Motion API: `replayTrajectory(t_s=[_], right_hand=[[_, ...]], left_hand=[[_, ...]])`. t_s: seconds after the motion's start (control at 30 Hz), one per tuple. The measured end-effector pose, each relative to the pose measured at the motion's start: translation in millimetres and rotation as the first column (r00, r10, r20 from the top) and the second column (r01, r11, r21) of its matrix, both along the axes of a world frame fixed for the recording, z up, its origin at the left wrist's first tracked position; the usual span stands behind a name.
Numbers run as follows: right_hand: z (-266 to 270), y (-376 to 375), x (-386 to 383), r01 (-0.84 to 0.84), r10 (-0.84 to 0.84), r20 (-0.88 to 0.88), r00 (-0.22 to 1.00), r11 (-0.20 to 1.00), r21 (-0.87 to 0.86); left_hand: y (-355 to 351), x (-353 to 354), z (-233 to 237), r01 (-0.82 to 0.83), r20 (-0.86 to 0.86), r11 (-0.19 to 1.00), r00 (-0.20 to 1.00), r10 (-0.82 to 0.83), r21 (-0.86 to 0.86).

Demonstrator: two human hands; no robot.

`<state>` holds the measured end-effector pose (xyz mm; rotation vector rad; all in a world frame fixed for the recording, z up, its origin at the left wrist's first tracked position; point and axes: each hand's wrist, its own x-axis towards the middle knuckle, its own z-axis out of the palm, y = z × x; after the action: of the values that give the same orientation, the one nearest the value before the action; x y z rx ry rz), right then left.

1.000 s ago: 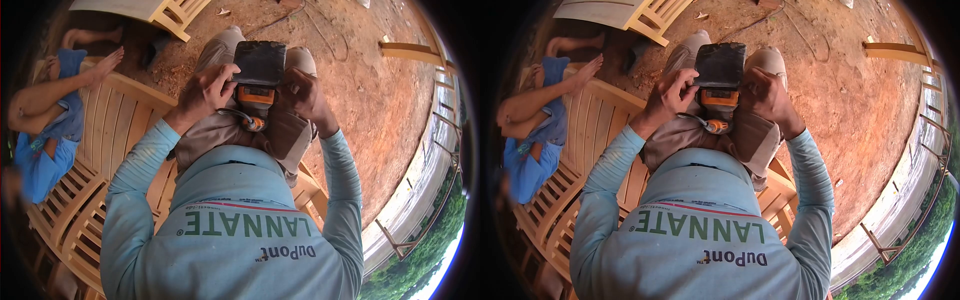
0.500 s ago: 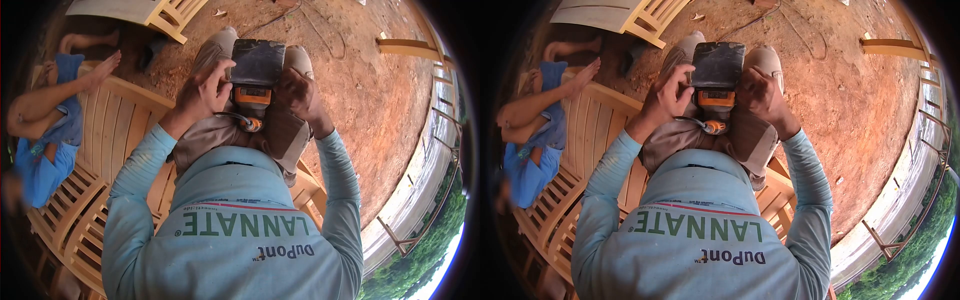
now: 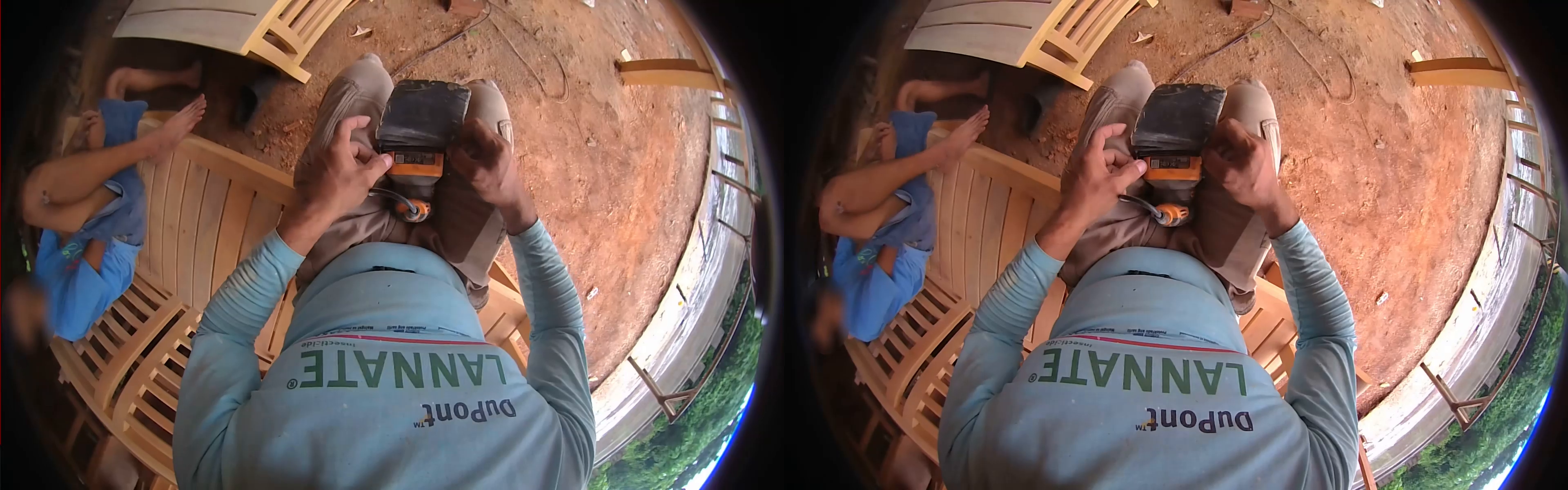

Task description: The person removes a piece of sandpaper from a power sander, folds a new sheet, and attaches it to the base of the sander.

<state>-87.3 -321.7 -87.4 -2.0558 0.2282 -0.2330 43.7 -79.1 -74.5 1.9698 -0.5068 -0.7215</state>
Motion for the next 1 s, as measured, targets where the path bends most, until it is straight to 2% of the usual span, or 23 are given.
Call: replayTrajectory(t_s=[0.03,0.13,0.23,0.33,0.43,0.53,0.57,0.67,0.73,0.77,0.87,0.9,1.0], right_hand=[[-3.9,0.3,-2.8,0.006,-0.006,0.012,1.000,1.000,-0.001],[-9.8,-0.4,-11.0,0.078,-0.076,-0.025,0.997,0.991,0.106],[-2.6,5.4,-21.6,0.143,-0.128,-0.071,0.989,0.948,0.284],[25.9,13.6,-29.4,0.215,-0.190,-0.133,0.973,0.953,0.214],[35.7,22.2,-36.2,0.264,-0.218,-0.152,0.964,0.858,0.441],[13.6,26.8,-39.6,0.239,-0.214,-0.108,0.971,0.881,0.408],[8.7,26.4,-40.8,0.237,-0.212,-0.107,0.972,0.859,0.453],[3.0,23.7,-47.5,0.243,-0.207,-0.129,0.970,0.796,0.554],[9.8,18.6,-45.9,0.253,-0.196,-0.162,0.967,0.776,0.577],[7.9,16.8,-44.4,0.229,-0.196,-0.119,0.973,0.809,0.542],[3.4,14.7,-38.4,0.161,-0.177,-0.009,0.984,0.872,0.462],[3.6,15.9,-35.9,0.142,-0.167,0.015,0.986,0.877,0.458],[-0.2,16.1,-32.0,0.114,-0.150,0.049,0.987,0.893,0.436]], left_hand=[[-1.8,-1.0,3.9,0.011,0.006,1.000,1.000,-0.011,0.024],[-8.3,-0.8,-4.6,0.025,-0.148,0.999,0.989,-0.028,-0.026],[-14.8,-4.9,15.8,-0.028,-0.411,0.997,0.912,-0.001,-0.066],[-13.8,-8.7,43.0,-0.042,-0.488,0.994,0.873,-0.013,-0.102],[-9.7,-1.0,54.4,-0.015,-0.494,0.996,0.869,-0.029,-0.085],[-11.2,-1.1,37.5,0.034,-0.396,0.999,0.917,-0.047,-0.039],[-8.3,-2.3,23.4,0.068,-0.360,0.996,0.929,-0.083,-0.054],[-4.6,-4.3,23.8,0.115,-0.269,0.987,0.953,-0.141,-0.110],[-0.1,1.4,22.8,0.227,-0.041,0.971,0.972,-0.230,-0.077],[1.5,6.4,22.7,0.277,0.075,0.959,0.959,-0.273,-0.052],[1.9,21.0,32.0,0.227,0.064,0.974,0.972,-0.225,-0.016],[3.4,26.5,26.4,0.192,-0.083,0.971,0.975,-0.206,-0.144],[7.1,38.0,20.4,0.318,0.011,0.918,0.946,-0.325,-0.236]])
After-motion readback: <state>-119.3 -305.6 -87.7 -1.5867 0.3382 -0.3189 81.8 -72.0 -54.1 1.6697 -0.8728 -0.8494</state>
